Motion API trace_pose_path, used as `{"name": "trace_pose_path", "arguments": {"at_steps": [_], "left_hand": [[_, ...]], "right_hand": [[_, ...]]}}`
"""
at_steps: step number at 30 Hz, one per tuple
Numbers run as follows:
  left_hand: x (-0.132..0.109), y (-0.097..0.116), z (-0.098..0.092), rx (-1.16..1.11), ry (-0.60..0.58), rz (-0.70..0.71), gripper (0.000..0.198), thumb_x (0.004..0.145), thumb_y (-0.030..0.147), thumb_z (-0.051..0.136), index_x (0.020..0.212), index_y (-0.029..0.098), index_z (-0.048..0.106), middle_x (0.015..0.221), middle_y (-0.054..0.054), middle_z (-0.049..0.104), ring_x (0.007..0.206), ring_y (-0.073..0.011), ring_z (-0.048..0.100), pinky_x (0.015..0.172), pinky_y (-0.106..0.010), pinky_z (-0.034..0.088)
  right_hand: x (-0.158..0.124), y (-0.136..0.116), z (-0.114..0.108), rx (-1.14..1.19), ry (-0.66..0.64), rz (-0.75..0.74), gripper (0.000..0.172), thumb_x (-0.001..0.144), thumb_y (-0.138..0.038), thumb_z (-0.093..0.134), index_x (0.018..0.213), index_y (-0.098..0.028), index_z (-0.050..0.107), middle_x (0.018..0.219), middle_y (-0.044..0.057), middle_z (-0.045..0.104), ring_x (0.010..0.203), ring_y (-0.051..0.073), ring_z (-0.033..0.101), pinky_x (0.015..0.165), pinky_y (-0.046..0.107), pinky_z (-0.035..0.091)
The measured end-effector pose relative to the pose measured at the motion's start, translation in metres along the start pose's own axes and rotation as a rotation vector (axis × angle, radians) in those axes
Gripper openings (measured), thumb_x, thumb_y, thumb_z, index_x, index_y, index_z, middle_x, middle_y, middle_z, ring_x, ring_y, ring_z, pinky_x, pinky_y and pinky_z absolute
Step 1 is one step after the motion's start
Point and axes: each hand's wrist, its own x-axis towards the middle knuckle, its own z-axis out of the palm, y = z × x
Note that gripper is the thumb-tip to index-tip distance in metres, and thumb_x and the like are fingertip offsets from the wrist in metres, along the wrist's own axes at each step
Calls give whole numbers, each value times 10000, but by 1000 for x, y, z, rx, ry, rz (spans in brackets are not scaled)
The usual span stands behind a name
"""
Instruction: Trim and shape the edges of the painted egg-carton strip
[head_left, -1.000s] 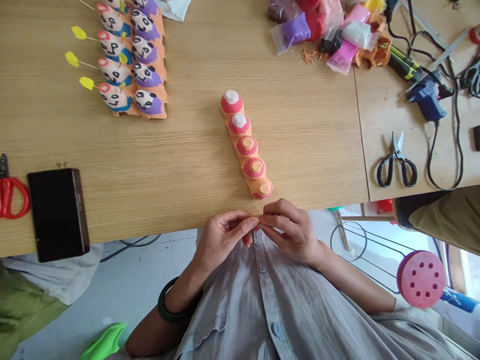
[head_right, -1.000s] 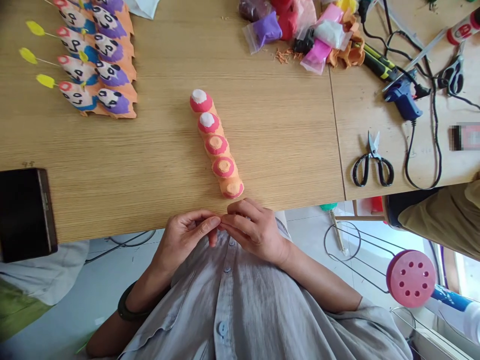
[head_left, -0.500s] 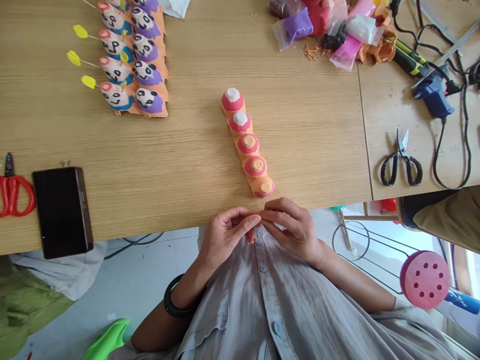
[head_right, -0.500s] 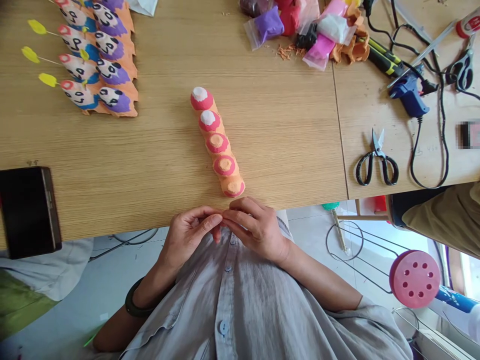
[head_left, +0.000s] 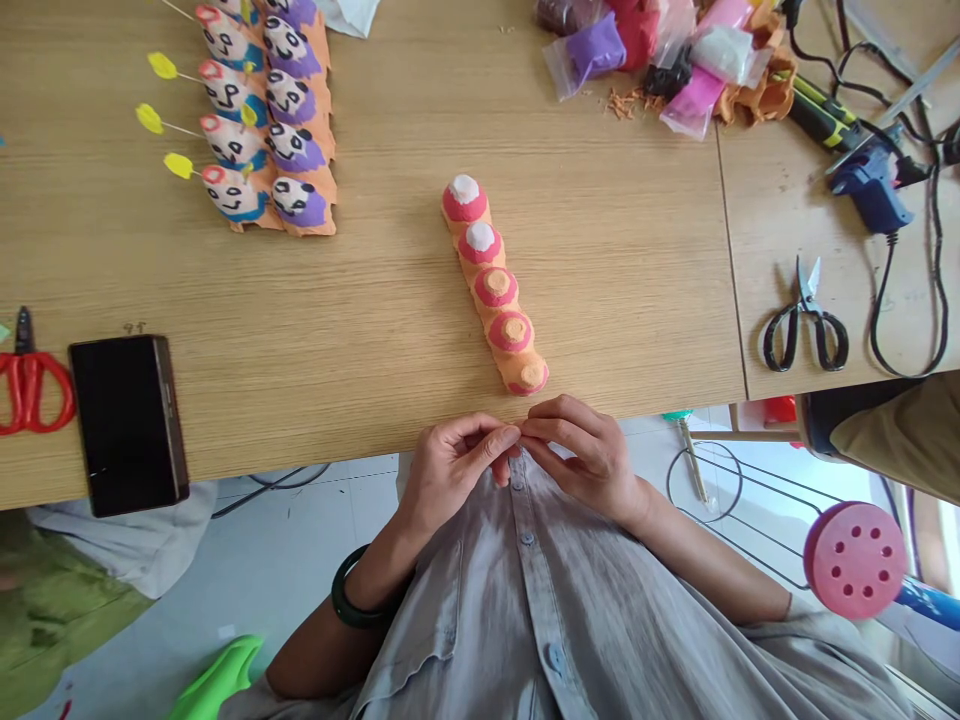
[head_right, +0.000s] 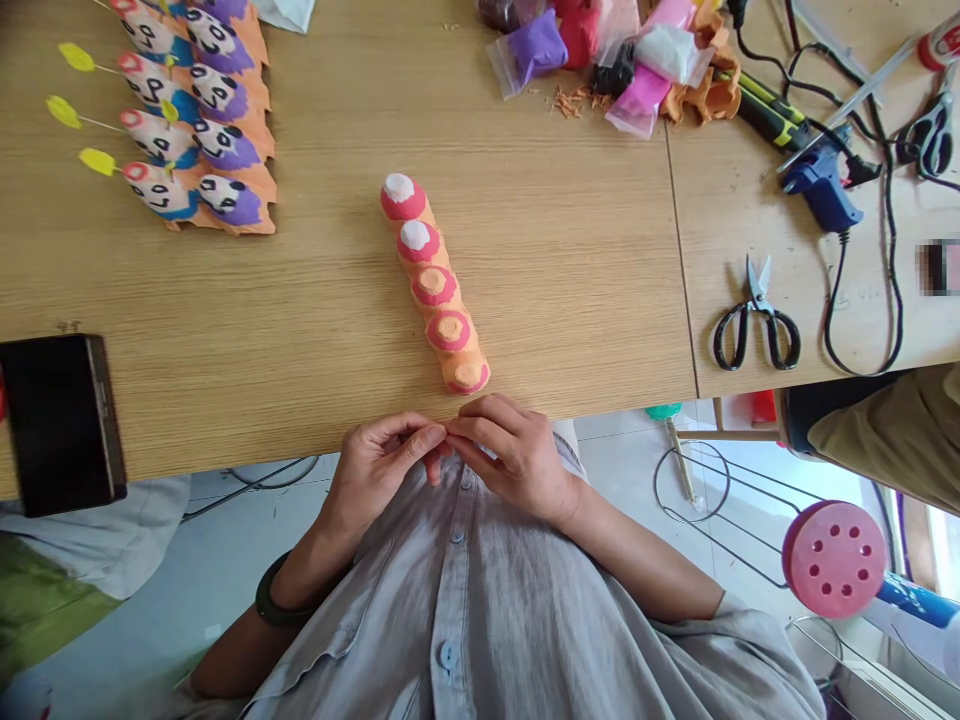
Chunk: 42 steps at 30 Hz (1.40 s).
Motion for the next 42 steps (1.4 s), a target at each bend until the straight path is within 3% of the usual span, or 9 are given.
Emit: {"name": "trace_pose_path", "arguments": {"at_steps": [6,12,15,19,25,30,36,39,42], "left_hand": [[4,-4,1,-65,32,3,323,925,465,763,763,186,763,660,2,727,503,-102,594,588,-253,510],[7,-3,2,-242,126,-45,210,910,385,776,871,179,764,780,-17,749,624,-122,668,651,-264,584],[10,1,-1,-421,130,-73,92,858,266,762,850,175,754,870,-25,747,665,-114,669,629,-252,601],[12,7,-8,-566,34,-172,78,720,162,750,683,151,683,771,-2,653,589,-75,575,510,-195,523],[13,12,-11,-496,22,-274,262,794,286,810,993,118,781,772,-18,666,602,-81,559,524,-210,515],[19,13,-9,-425,13,-285,387,804,341,829,1111,117,758,732,-11,665,532,-54,455,466,-191,411],[26,16,-1,-411,46,-272,389,710,452,913,813,145,697,623,74,447,488,-14,258,420,-158,217],[26,14,2,-354,107,-166,393,746,485,890,747,152,681,632,63,424,527,-40,294,449,-179,252],[23,11,4,-339,123,-63,329,802,458,856,793,170,696,689,30,532,603,-75,421,554,-212,377]], "right_hand": [[3,-5,2,82,41,103,93,981,-113,697,998,-202,722,843,38,731,725,140,693,627,264,568],[8,-8,-10,604,28,505,151,981,-337,748,921,-199,750,816,14,719,606,111,640,539,245,569],[9,5,-12,446,192,611,165,949,-378,786,904,-220,771,867,28,717,768,146,673,674,273,601],[9,20,-9,398,325,665,188,933,-411,799,893,-230,766,1014,56,720,990,187,693,856,319,625],[9,20,-4,522,289,715,227,949,-457,773,968,-231,768,1205,86,713,1210,222,676,1023,384,631],[7,22,-1,618,316,748,247,971,-467,739,994,-221,741,1242,83,686,1171,225,702,1004,413,670],[6,20,-4,599,255,728,223,1001,-434,704,1015,-212,733,1184,82,725,1060,204,749,932,368,686],[7,17,-5,676,239,743,231,983,-437,731,1018,-209,738,1124,69,736,961,189,766,906,379,692],[8,15,-5,726,232,755,248,965,-452,755,1015,-209,746,1094,61,730,912,182,764,885,392,699]]}}
